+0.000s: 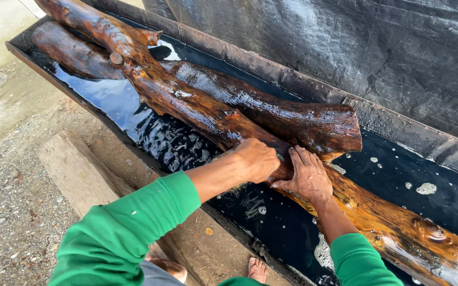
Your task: The person pours a dark liquid from a metal can onto two large logs resting in a trough and spreads it along the surface with their hand. The person repeatedly scoops liquid and applies it to different sections of the logs.
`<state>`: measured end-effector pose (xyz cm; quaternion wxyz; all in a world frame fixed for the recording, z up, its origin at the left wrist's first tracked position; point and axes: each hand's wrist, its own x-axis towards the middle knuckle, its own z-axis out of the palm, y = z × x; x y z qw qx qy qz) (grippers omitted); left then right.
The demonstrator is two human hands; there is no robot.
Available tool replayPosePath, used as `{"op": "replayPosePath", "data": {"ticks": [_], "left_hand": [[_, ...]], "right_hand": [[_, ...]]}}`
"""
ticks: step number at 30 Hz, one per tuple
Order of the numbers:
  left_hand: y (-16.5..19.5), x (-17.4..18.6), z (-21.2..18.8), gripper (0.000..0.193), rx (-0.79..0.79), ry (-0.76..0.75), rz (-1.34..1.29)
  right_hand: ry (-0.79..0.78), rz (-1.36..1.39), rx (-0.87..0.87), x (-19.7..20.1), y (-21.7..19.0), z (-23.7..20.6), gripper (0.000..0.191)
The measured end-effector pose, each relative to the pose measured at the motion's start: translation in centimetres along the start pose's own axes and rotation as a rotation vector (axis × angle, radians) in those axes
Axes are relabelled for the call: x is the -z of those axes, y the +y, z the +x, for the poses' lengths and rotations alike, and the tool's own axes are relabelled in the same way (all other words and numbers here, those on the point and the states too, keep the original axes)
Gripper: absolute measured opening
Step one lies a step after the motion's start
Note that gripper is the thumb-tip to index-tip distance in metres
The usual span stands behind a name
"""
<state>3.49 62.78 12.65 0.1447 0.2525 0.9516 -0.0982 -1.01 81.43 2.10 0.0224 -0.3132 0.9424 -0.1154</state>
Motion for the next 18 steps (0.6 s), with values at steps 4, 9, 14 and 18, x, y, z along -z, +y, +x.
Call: {"op": "replayPosePath", "data": {"ticks": [4,9,14,18], "left_hand": [[2.3,0.9,1.2,0.009,-0.022,-0.083,-0.042],[3.2,1.3,1.8,0.012,-0.073,-0.069,0.018],[2.0,-0.4,1.0,0.012,-0.017,-0.162,-0.010],[-0.1,-1.9,-0.2,0.010,0.060,-0.195,-0.044]], "right_hand": [[0.002,0.006,0.002,-0.5,0.5,0.1,0.113],[0.001,-0.041,0.032,-0.5,0.8,0.2,0.111],[-0.075,0.030,-0.059,0.5,0.1,-0.1,0.119],[-0.090,0.008,-0.064,1.0,-0.2,-0.1,0.122]]}}
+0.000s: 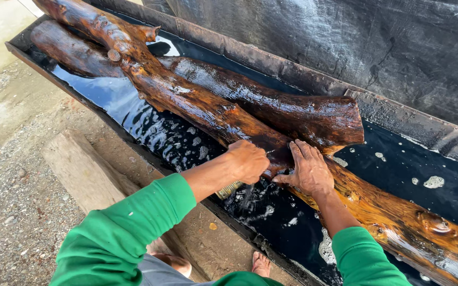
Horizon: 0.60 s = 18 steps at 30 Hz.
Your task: The person pours a dark liquid from a metal can onto two large logs resting in a trough and spreads it along the surface with their hand. The person repeatedly scoops liquid and applies it to different sections of the logs.
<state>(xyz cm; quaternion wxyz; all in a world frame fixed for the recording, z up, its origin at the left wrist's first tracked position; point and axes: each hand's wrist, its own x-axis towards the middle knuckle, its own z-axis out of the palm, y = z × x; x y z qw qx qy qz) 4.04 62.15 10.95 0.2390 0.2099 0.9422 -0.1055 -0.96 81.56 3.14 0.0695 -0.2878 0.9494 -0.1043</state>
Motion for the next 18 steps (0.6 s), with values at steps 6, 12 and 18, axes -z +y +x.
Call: {"op": "replayPosePath", "data": {"ticks": [6,12,18], "left_hand": [[-3.4,-1.4,-2.1,0.017,0.120,0.024,-0.174],[-6.6,-5.9,-3.0,0.027,0.369,0.096,-0.502],[-6.0,-12.0,-1.5,0.034,0.560,0.186,-0.956]], "right_hand": [[-0.015,-0.026,0.006,-0.4,0.2,0.3,0.126],[0.060,-0.047,0.064,-1.3,0.6,0.4,0.125],[0.058,-0.041,0.049,-1.5,0.5,0.5,0.124]]}}
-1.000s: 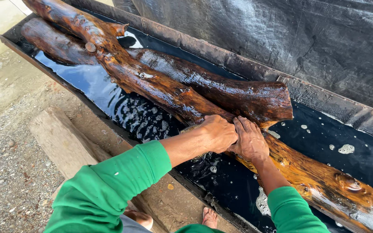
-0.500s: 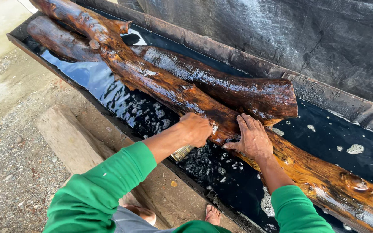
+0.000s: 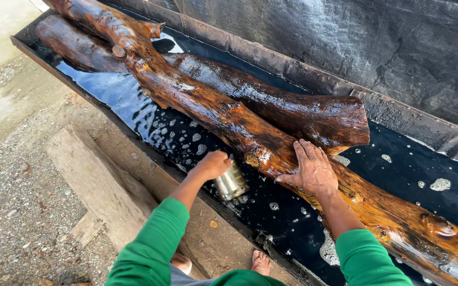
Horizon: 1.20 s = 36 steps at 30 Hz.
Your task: The person pours a dark liquid from a metal can onto two large logs resting in a trough and spreads it along the surface with their hand. The person repeatedly scoops liquid and applies it to different sections of the logs.
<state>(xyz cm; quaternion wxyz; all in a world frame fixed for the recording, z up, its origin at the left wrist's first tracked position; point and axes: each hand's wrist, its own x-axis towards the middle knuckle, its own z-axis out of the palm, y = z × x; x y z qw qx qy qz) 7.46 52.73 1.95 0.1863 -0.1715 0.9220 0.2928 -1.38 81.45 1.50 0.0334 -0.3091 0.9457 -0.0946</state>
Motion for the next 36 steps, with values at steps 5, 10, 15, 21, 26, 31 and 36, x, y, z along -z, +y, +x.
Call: {"op": "replayPosePath", "data": {"ticks": [5,10,15,21,26,31,36], "left_hand": [[0.0,-4.2,-1.1,0.031,0.280,-0.101,-0.468],[0.6,-5.3,-2.3,0.045,0.206,-0.117,-0.598],[0.5,-4.9,-3.1,0.044,0.217,-0.002,-0.553],[-1.1,-5.4,-2.6,0.040,0.018,0.183,-0.198],[-2.6,-6.3,-3.3,0.022,-0.222,0.361,-0.136],[-4.1,-6.0,-4.8,0.016,-0.200,0.356,-0.213],[-6.9,-3.5,-5.3,0.010,-0.204,0.286,-0.238]], "right_hand": [[-0.024,0.000,-0.023,0.2,-0.4,0.2,0.125],[-0.035,0.002,-0.040,0.5,-1.2,0.2,0.126],[-0.018,-0.008,-0.030,0.6,-1.7,0.2,0.125],[0.044,-0.005,0.035,0.2,-2.1,0.2,0.124],[-0.007,-0.035,0.001,0.2,-2.6,0.3,0.122],[-0.025,-0.071,-0.015,0.2,-3.1,0.8,0.124],[0.030,-0.097,0.008,-0.1,-3.9,1.8,0.122]]}}
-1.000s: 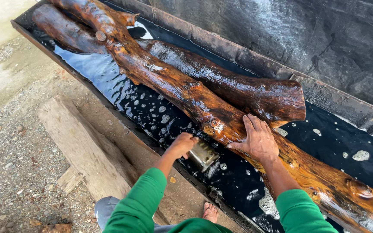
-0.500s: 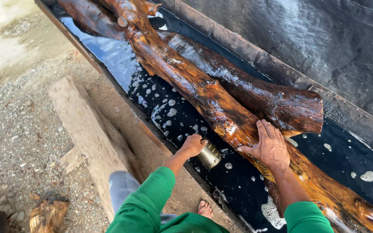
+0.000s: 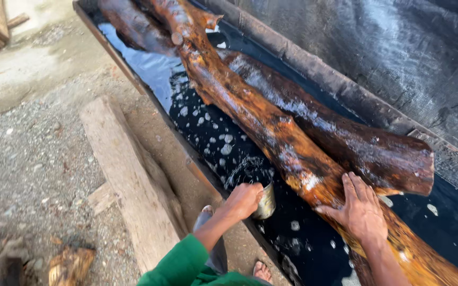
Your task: The person pours a dark liquid from a metal can onto two large logs resting in a trough and spreads it along the surface with their hand. The person repeatedly scoops liquid and applies it to different sections of the logs.
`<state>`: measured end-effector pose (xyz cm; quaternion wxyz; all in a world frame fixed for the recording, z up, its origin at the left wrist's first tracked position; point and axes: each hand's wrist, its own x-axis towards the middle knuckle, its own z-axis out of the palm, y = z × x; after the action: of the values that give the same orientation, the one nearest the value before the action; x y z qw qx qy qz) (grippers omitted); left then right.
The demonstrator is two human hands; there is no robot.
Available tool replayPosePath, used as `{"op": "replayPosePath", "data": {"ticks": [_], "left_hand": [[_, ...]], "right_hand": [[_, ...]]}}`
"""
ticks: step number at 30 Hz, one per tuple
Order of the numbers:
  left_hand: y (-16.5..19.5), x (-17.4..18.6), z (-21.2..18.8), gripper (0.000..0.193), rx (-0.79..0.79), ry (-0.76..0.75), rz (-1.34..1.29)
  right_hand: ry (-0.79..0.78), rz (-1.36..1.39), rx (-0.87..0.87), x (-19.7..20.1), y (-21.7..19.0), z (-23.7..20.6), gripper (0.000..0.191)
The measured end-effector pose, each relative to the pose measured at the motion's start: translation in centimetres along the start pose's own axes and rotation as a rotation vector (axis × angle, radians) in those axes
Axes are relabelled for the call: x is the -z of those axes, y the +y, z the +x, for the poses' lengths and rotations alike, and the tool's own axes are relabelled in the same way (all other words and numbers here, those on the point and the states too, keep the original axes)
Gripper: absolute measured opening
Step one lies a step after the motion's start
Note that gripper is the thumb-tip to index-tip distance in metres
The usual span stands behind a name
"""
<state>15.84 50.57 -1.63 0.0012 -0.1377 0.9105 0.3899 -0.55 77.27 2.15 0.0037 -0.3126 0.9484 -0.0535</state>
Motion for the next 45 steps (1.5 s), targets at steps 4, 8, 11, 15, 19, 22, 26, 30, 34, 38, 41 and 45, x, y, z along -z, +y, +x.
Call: {"op": "replayPosePath", "data": {"ticks": [4,8,11,15,19,22,26,30,34,38,41,45], "left_hand": [[-3.1,5.1,2.1,0.008,-0.127,-0.024,-0.075],[-7.5,10.1,5.8,0.011,-0.185,-0.199,0.008],[-11.4,14.4,9.0,0.008,-0.349,-0.229,0.051],[-16.2,19.2,12.5,0.006,-0.461,-0.303,0.009],[-20.6,22.0,15.9,0.010,-0.534,-0.367,0.026],[-24.0,22.3,18.6,0.015,-0.594,-0.503,0.152],[-27.2,21.9,19.3,0.009,-0.649,-0.349,0.041],[-29.0,24.0,19.1,0.013,-0.618,-0.399,0.018],[-27.4,27.6,20.0,0.013,-0.681,-0.373,0.099],[-24.2,31.3,21.1,0.013,-0.627,-0.541,0.176],[-22.4,34.4,21.8,0.013,-0.613,-0.551,0.158],[-20.0,36.6,23.4,0.010,-0.581,-0.564,0.244]], "right_hand": [[0.207,0.050,0.036,-0.7,-1.4,1.2,0.102],[0.303,0.077,0.057,-2.1,-2.7,3.4,0.083],[0.270,0.076,-0.052,-4.1,-3.6,6.1,0.073],[0.267,0.014,-0.159,-6.7,-4.7,8.4,0.063],[0.253,-0.065,-0.263,-8.4,-6.1,11.1,0.063],[0.166,-0.070,-0.164,-8.5,-7.0,13.5,0.072],[0.016,-0.082,-0.117,-8.7,-8.9,16.2,0.079],[-0.005,-0.169,-0.252,-8.8,-11.0,18.3,0.086],[0.060,-0.244,-0.397,-7.6,-12.5,17.9,0.093],[0.188,-0.284,-0.563,-7.6,-13.9,15.3,0.101],[0.251,-0.236,-0.637,-7.8,-14.3,14.4,0.094],[0.277,-0.257,-0.668,-7.0,-14.3,13.9,0.092]]}}
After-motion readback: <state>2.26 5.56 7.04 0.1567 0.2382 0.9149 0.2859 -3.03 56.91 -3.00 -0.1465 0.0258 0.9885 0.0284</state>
